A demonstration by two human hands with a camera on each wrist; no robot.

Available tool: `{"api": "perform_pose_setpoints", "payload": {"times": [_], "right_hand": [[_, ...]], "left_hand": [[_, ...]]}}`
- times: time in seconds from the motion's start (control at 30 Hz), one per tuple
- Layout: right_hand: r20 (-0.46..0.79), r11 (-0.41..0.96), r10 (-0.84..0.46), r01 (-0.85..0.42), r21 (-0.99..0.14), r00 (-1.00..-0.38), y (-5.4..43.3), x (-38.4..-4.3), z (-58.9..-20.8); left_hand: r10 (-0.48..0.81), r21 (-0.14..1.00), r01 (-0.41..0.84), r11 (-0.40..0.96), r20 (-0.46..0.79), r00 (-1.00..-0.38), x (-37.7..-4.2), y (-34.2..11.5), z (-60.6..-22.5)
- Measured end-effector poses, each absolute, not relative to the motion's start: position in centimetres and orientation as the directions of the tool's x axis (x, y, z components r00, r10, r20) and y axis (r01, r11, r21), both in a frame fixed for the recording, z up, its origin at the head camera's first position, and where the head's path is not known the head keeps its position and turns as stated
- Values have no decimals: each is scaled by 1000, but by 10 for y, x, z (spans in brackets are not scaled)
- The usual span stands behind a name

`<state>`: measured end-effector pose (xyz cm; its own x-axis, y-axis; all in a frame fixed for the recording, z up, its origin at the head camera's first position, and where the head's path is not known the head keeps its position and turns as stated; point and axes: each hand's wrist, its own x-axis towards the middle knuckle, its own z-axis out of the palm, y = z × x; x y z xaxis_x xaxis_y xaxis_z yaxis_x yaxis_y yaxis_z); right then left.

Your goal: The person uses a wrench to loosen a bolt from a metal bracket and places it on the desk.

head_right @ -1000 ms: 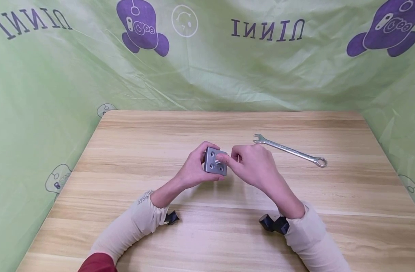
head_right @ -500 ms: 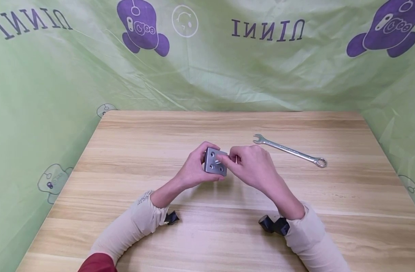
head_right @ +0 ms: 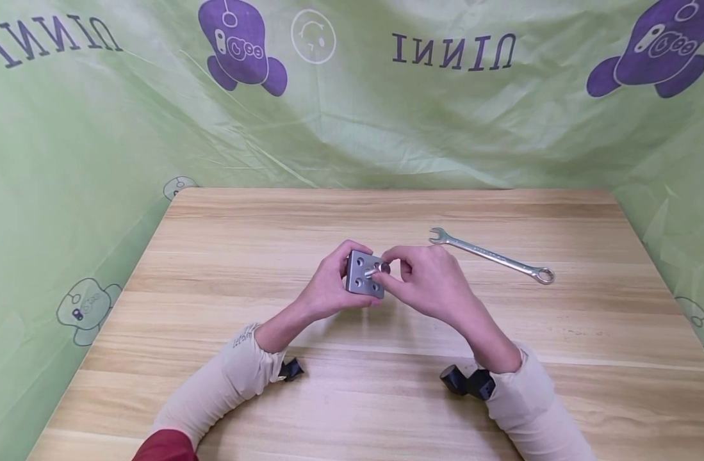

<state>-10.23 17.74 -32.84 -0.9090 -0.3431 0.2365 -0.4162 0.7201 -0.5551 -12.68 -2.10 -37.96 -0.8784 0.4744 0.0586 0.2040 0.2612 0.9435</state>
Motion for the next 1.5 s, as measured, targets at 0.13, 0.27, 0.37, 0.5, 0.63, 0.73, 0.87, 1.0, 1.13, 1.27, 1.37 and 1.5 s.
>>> {"api": "perform_pose_setpoints", "payload": {"times": [0.13,0.27,0.37,0.5,0.63,0.73,0.87,1.0,1.13,1.27,1.37,1.5], "right_hand": [[241,689,-356,-428,-585,-903,177,-102,-327],[291,652,-373,-472,-593,-881,179,-102,-329],[347,622,-387,-520,-586,-854,180,-102,-330],[399,592,-394,-560,-580,-828,180,-103,-333],[410,593,-399,-572,-566,-820,180,-103,-333],[396,614,-397,-560,-557,-828,181,-103,-331],[338,641,-365,-497,-584,-868,182,-102,-327],[257,691,-293,-390,-609,-921,180,-101,-324],[199,762,-217,-293,-577,-956,179,-102,-322],[144,813,-225,-267,-518,-964,178,-103,-323],[124,825,-253,-280,-491,-960,177,-103,-324],[139,819,-265,-298,-491,-954,175,-102,-325]], "left_hand": [[472,943,202,264,56,-880,-126,-21,-379],[474,944,200,260,56,-879,-126,-22,-378],[476,946,200,255,57,-877,-126,-22,-378],[480,949,197,246,57,-876,-127,-22,-378],[480,949,200,243,62,-875,-127,-22,-379],[478,947,209,245,70,-876,-127,-21,-379],[477,946,209,249,68,-876,-127,-21,-378],[478,946,202,252,60,-876,-127,-21,-378],[477,947,197,253,56,-877,-127,-21,-378],[476,949,191,252,50,-878,-127,-21,-379],[475,948,194,253,53,-879,-127,-22,-379],[475,947,199,252,58,-878,-126,-22,-379]]}}
